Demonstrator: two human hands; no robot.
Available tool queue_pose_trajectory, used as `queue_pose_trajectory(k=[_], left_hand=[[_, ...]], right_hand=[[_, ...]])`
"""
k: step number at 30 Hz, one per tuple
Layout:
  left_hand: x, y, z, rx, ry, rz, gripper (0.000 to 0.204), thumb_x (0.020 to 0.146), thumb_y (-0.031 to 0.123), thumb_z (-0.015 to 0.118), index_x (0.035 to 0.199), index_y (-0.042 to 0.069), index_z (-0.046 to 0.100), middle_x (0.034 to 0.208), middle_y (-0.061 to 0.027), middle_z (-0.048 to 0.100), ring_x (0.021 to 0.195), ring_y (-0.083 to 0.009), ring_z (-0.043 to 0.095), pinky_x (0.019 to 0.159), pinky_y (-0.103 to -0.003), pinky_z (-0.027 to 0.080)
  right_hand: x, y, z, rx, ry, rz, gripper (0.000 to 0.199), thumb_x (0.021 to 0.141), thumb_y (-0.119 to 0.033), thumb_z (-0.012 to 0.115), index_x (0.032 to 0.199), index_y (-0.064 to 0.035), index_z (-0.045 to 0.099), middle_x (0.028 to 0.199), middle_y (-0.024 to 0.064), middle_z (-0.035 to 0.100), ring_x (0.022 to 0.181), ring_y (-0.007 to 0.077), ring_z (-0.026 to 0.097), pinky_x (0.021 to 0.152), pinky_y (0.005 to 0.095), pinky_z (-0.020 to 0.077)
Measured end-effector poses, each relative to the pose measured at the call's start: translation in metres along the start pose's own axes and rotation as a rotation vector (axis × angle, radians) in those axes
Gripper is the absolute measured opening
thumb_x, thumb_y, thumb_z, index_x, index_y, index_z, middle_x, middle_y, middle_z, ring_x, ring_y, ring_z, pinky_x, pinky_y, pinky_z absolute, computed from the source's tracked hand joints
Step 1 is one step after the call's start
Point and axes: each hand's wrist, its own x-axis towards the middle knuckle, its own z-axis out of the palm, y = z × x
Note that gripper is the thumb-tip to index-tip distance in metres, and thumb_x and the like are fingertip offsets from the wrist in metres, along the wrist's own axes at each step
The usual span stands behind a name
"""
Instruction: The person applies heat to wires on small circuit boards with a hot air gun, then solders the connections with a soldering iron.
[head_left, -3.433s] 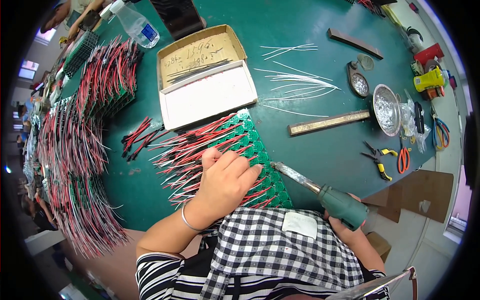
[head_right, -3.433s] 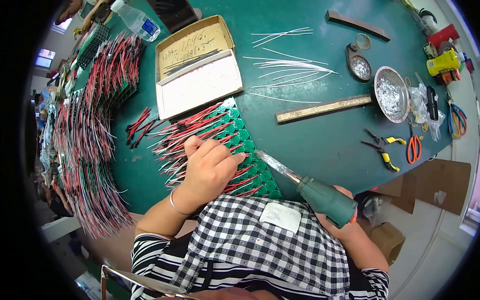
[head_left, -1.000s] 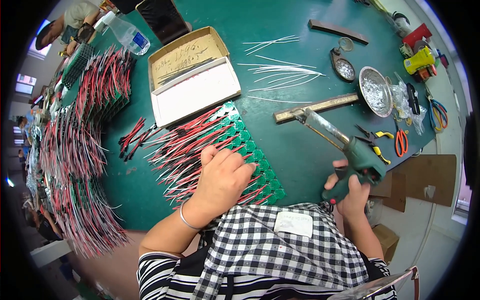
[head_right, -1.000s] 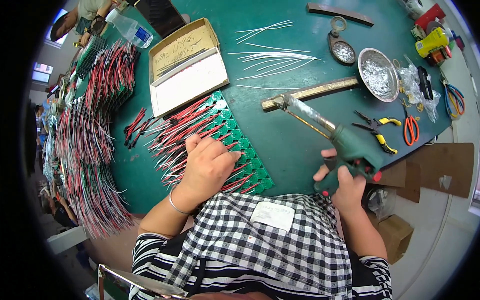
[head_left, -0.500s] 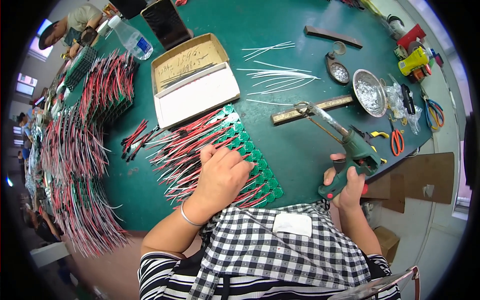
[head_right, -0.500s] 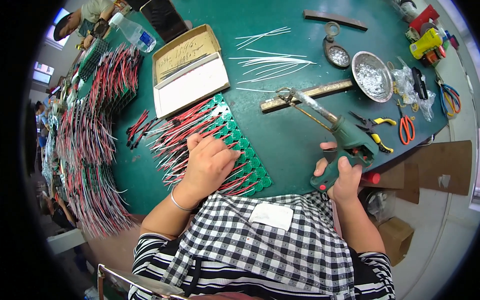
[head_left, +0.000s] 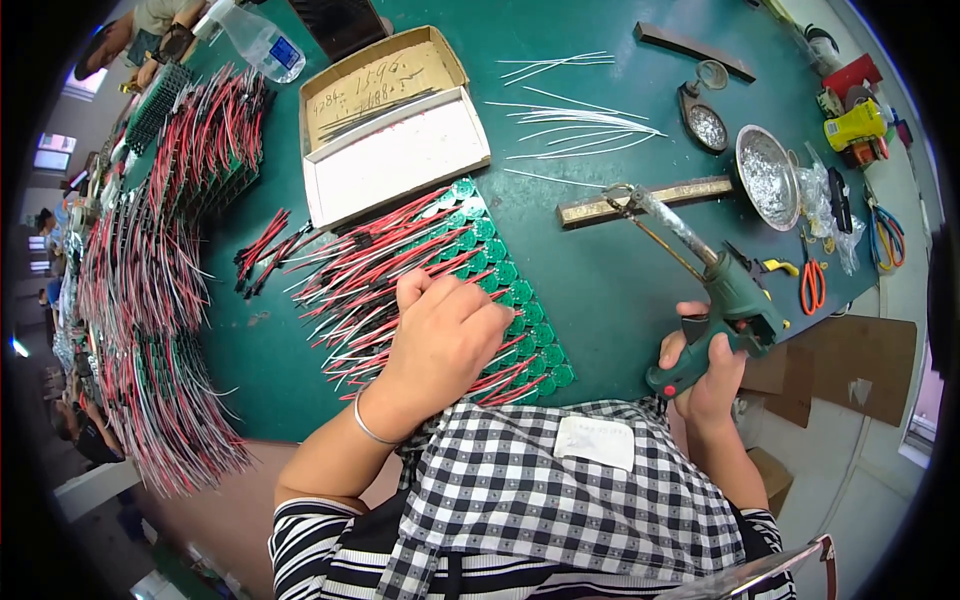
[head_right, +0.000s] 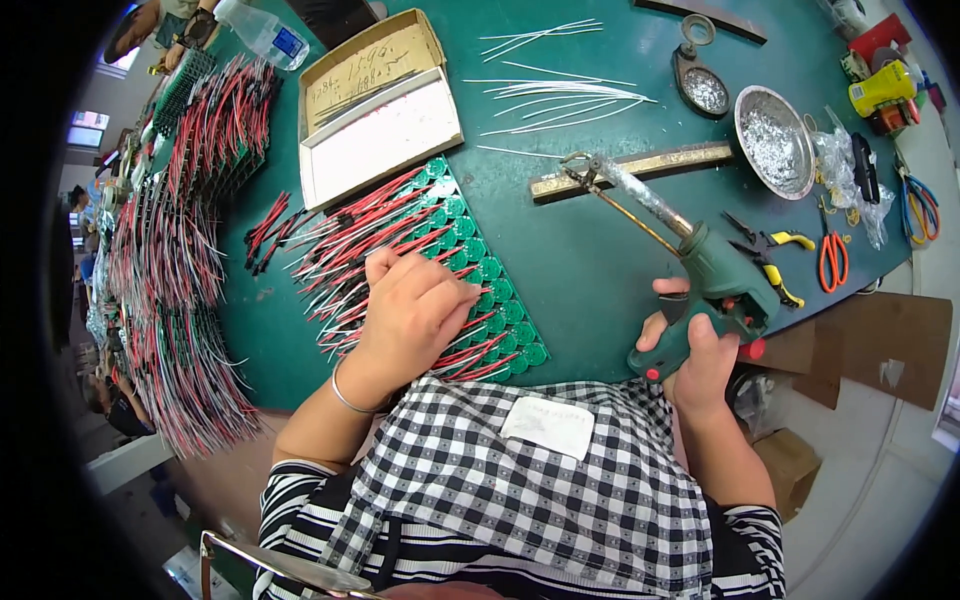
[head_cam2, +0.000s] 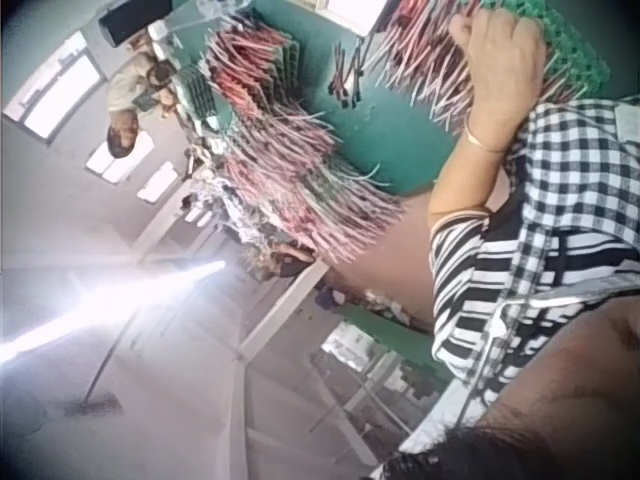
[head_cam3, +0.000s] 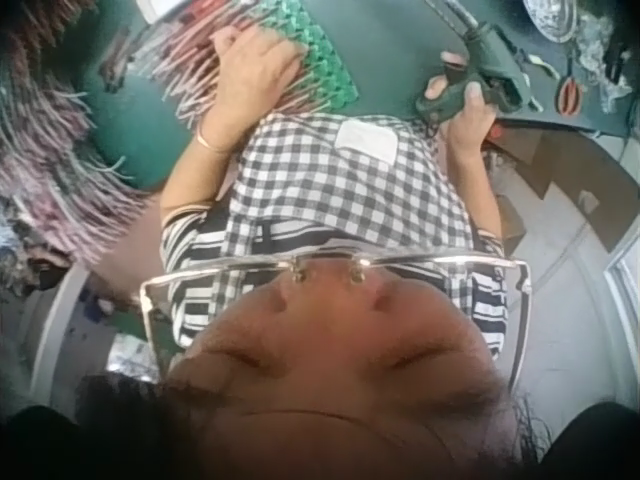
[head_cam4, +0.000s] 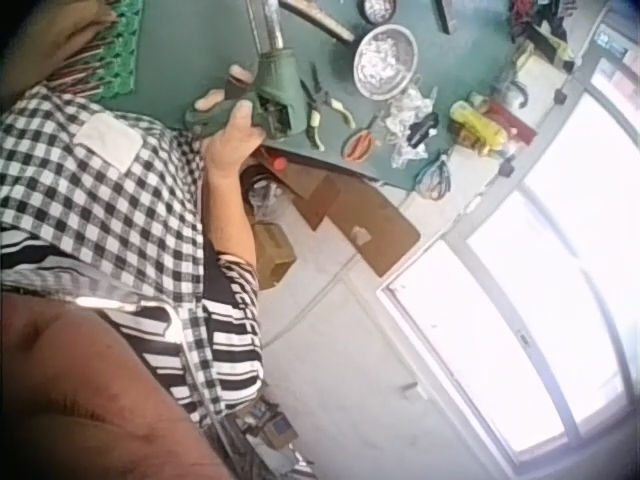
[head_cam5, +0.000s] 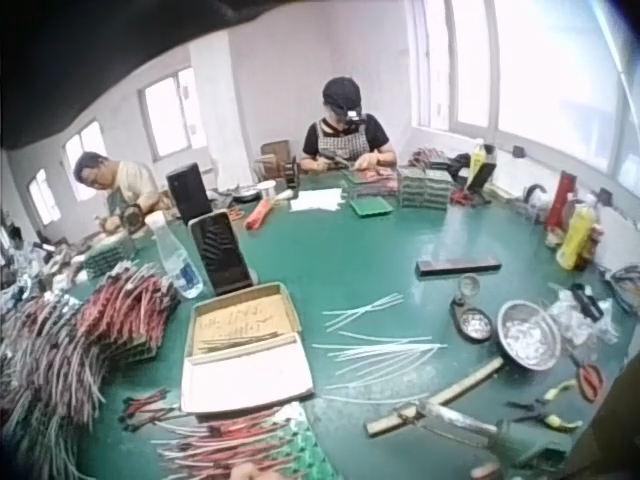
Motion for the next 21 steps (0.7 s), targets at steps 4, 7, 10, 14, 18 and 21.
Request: queue_pose_trajectory(k=[4, 7, 10, 14, 18, 21], left_hand=[[-0.002, 0.001, 0.000, -0.021, 0.023, 0.012, 0.014, 0.067, 0.009, 0.072, 0.077, 0.014, 0.064, 0.073, 0.0035, 0.056, 0.071, -0.0148, 0.053, 0.073, -0.035, 0.029], [-0.004, 0.002, -0.003, -0.052, 0.016, -0.004, 0.015, 0.066, 0.009, 0.072, 0.078, 0.015, 0.065, 0.072, 0.0041, 0.056, 0.071, -0.0143, 0.052, 0.074, -0.036, 0.029], [-0.004, 0.003, -0.003, -0.079, 0.020, -0.017, 0.016, 0.066, 0.009, 0.072, 0.079, 0.015, 0.066, 0.072, 0.0046, 0.055, 0.070, -0.0141, 0.051, 0.075, -0.036, 0.028], [-0.005, 0.004, -0.002, -0.064, 0.016, -0.013, 0.015, 0.065, 0.008, 0.072, 0.077, 0.014, 0.065, 0.067, 0.0044, 0.050, 0.068, -0.0137, 0.050, 0.074, -0.036, 0.028], [-0.007, 0.002, -0.001, -0.050, 0.014, 0.027, 0.016, 0.064, 0.007, 0.072, 0.077, 0.014, 0.065, 0.064, 0.0040, 0.047, 0.063, -0.0140, 0.048, 0.071, -0.036, 0.029], [-0.006, 0.001, -0.001, -0.053, 0.021, 0.032, 0.016, 0.064, 0.007, 0.072, 0.077, 0.013, 0.065, 0.063, 0.0039, 0.047, 0.062, -0.0141, 0.048, 0.070, -0.036, 0.029]], right_hand=[[-0.019, -0.010, 0.007, -0.059, 0.060, 0.040, 0.054, 0.089, -0.036, 0.054, 0.124, 0.0018, 0.039, 0.105, 0.0164, 0.056, 0.058, 0.0189, 0.056, 0.053, 0.0297, 0.0444], [-0.041, -0.018, -0.015, -0.306, -0.223, 0.047, 0.054, 0.089, -0.041, 0.050, 0.123, 0.0004, 0.046, 0.099, 0.0107, 0.061, 0.072, 0.0184, 0.060, 0.071, 0.0316, 0.0461], [-0.046, -0.030, -0.027, -0.548, -0.344, 0.163, 0.048, 0.087, -0.044, 0.052, 0.109, -0.0020, 0.058, 0.080, 0.0055, 0.064, 0.072, 0.0186, 0.060, 0.076, 0.0339, 0.0442], [-0.053, -0.026, -0.032, -0.637, -0.282, 0.300, 0.031, 0.083, -0.030, 0.060, 0.098, -0.0031, 0.064, 0.084, 0.0060, 0.065, 0.074, 0.0219, 0.061, 0.078, 0.0357, 0.0442], [-0.040, -0.026, -0.022, -1.155, -0.483, -0.240, 0.019, 0.072, -0.005, 0.064, 0.091, -0.0028, 0.066, 0.085, 0.0085, 0.067, 0.077, 0.0266, 0.062, 0.075, 0.0376, 0.0478], [-0.030, -0.033, -0.010, -1.117, -0.533, -0.335, 0.019, 0.072, -0.006, 0.064, 0.090, -0.0030, 0.066, 0.086, 0.0099, 0.066, 0.075, 0.0273, 0.063, 0.069, 0.0367, 0.0495]])
